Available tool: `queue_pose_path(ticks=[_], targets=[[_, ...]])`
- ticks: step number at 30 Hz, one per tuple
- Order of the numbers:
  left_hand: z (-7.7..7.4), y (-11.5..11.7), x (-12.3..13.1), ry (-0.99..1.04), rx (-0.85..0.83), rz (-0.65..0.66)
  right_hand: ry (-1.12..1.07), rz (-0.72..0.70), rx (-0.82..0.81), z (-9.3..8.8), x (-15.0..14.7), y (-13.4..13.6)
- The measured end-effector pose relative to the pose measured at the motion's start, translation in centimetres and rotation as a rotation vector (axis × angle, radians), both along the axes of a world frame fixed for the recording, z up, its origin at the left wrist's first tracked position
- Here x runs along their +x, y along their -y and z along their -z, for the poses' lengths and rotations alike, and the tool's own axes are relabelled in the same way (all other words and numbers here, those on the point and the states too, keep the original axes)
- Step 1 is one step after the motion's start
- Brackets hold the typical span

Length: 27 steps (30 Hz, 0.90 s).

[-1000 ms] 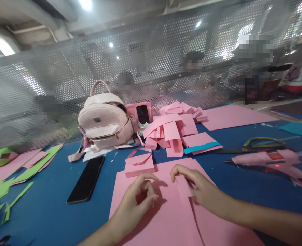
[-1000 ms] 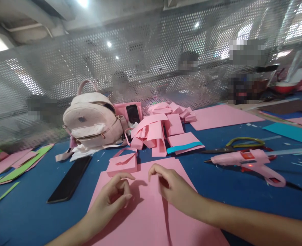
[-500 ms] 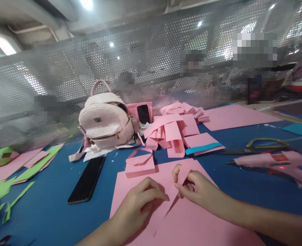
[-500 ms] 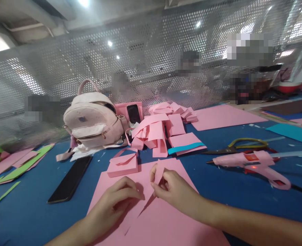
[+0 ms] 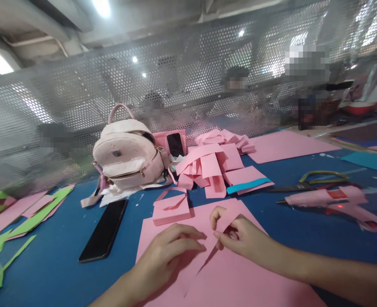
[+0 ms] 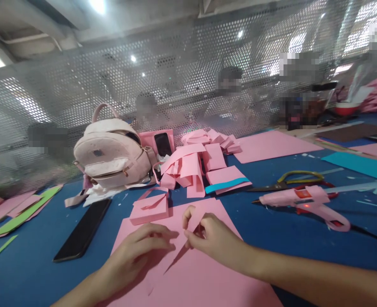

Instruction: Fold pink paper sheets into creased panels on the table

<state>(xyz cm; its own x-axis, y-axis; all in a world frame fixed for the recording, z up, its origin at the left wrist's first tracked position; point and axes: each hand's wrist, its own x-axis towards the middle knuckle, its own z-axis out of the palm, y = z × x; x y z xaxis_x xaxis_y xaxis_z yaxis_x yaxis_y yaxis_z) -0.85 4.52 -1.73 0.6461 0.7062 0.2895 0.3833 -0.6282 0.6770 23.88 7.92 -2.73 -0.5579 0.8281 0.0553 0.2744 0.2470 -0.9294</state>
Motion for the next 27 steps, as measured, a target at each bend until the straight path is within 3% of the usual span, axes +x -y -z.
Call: queue_pose_path(ticks=[2, 6, 13, 21, 24, 27], targets=[[0.3, -0.4, -0.2, -0.030, 0.016, -0.047, -0.037, -0.007, -0.017, -0.6, 0.0, 0.1], [0.2, -0.8, -0.6, -0.003, -0.113, -0.118, -0.062, -0.007, 0.031, -1.6, 0.1, 0.3], [-0.2, 0.6, 0.4, 0.081, -0.015, 0.005, 0.000, 0.024, 0.113, -1.4, 0.1, 0.2], [-1.0, 0.9, 0.4, 0.192, -0.230, -0.012, -0.039, 0.022, -0.015, -0.9, 0.0, 0.5], [-0.9, 0.6, 0.4, 0.146, -0.264, -0.058, -0.005, 0.025, -0.017, -1.1, 0.0, 0.6], [-0.7, 0.6, 0.7, 0.042, -0.240, -0.148, -0.013, -0.064, -0.059, -1.7, 0.1, 0.7]])
